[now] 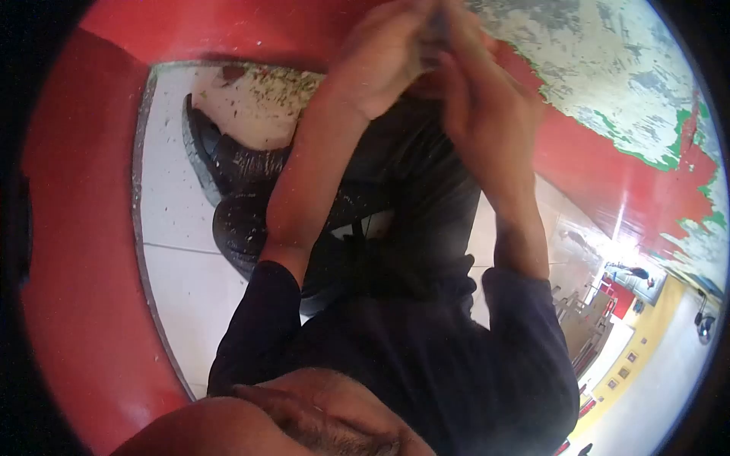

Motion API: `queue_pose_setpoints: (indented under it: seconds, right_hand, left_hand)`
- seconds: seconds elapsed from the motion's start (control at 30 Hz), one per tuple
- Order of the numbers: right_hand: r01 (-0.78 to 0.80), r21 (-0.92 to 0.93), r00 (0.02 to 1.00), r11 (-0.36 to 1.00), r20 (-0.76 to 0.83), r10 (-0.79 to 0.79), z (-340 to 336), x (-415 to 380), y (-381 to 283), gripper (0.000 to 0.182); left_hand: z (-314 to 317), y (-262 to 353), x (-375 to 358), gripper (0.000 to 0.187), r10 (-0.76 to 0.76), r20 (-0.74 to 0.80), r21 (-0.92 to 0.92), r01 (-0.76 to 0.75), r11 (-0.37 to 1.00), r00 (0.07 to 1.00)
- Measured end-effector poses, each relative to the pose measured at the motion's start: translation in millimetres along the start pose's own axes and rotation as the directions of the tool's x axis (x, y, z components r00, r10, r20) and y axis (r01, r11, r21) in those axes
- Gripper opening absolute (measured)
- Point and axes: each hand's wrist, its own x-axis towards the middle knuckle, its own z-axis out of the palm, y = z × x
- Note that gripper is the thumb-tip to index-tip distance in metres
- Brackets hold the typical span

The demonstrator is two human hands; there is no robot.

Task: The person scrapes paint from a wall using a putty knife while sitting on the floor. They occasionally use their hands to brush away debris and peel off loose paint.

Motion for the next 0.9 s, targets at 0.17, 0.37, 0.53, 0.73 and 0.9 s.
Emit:
queue_pose_setpoints:
  seconds: [0.17, 0.37, 0.53, 0.73, 0.9]
  right_hand:
    - [-0.120, -0.052, 0.993, 0.991, -0.013, 0.120, -9.6, -7.8, -5.1, 0.043]
    - [0.084, 0.000, 0.996, 0.996, -0.030, -0.084, -3.4, 1.2, 20.9, 0.045]
    - [-0.049, 0.038, 0.997, 0.998, 0.053, 0.047, -11.9, -2.6, -6.0, 0.043]
    - [-0.014, -0.006, 0.999, 1.000, -0.038, 0.014, -12.4, -6.2, 1.7, 0.043]
    - [-0.070, 0.007, 0.996, 0.998, 0.058, 0.069, -13.7, -7.6, 10.9, 0.041]
  left_hand:
    - [8.4, -16.0, 6.6, 0.036, 0.070, 0.119, -0.085, -0.060, 0.995, 0.990]
    - [2.6, -14.9, 14.8, 0.036, 0.160, -0.113, 0.127, -0.146, 0.981, 0.981]
    - [2.8, 11.6, -10.0, 0.038, -0.064, -0.034, 0.036, 0.066, 0.997, 0.997]
    - [6.0, -14.1, 5.0, 0.037, 0.061, 0.042, 0.021, -0.061, 0.998, 0.997]
    - [10.7, -19.6, 1.8, 0.041, 0.095, 0.001, 0.060, -0.095, 0.994, 0.995]
